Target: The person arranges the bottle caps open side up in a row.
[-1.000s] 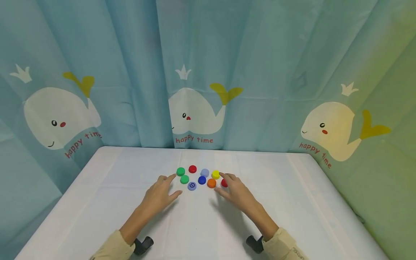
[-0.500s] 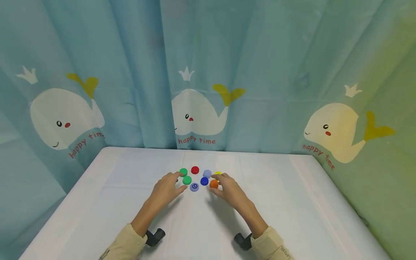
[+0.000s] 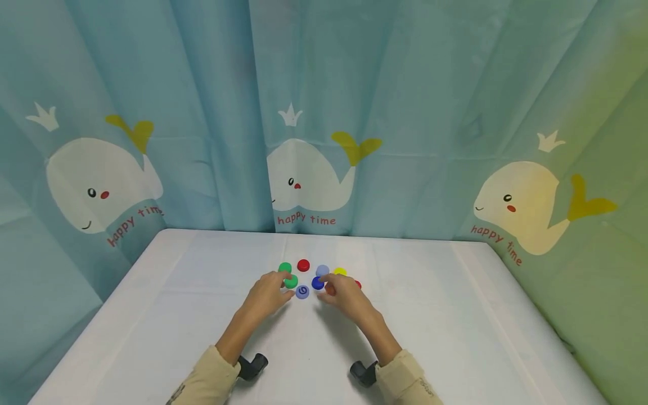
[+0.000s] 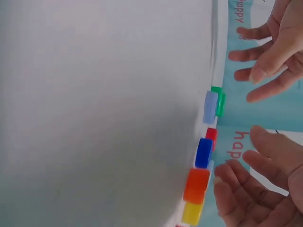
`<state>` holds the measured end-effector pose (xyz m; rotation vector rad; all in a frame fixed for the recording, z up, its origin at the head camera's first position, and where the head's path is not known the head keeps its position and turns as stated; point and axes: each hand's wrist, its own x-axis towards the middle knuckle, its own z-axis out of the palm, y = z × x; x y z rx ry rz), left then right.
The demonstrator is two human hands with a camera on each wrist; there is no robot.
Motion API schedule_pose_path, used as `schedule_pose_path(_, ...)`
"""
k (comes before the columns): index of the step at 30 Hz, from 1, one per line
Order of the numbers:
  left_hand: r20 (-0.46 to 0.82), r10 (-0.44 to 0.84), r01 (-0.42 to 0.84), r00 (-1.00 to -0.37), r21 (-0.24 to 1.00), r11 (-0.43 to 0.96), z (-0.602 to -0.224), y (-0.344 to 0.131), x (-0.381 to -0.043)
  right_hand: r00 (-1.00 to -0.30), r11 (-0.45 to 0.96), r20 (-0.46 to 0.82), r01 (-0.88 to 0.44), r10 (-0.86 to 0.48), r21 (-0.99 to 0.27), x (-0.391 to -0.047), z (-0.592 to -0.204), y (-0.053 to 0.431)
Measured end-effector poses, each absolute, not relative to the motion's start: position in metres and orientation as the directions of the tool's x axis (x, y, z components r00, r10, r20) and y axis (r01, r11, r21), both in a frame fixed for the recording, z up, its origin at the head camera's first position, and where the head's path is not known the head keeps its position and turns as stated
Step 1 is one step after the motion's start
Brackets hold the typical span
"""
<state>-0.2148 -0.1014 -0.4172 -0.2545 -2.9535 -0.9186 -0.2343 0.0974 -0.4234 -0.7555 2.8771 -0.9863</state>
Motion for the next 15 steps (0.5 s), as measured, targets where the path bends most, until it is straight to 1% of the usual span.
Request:
schedule_pose_path(4, 0.087, 0.151, 0.173, -0.985, 0.589, 0.789, -0.422, -0.1, -0.218, -0.882, 0.657, 0.147, -0.437, -0.449, -0.615, -0.237, -0.425, 0.089)
schedule_pose_path(8, 0.119, 0.174, 0.211, -0.977, 0.603, 0.769, -0.429, -0.1, -0.219, -0.888, 0.65, 0.111, -0.407, -0.445, -0.642, -0.239, -0.43, 0.082)
schedule_pose_path(12, 0.157, 0.2, 0.254, -0.967, 0.605, 0.755, -0.436, -0.099, -0.219, -0.89, 0.671, 0.072, -0.391, -0.451, -0.63, -0.24, -0.433, 0.076)
schedule_pose_path(15, 0.167, 0.201, 0.262, -0.965, 0.596, 0.759, -0.439, -0.097, -0.216, -0.885, 0.674, 0.072, -0.4, -0.459, -0.621, -0.238, -0.432, 0.074)
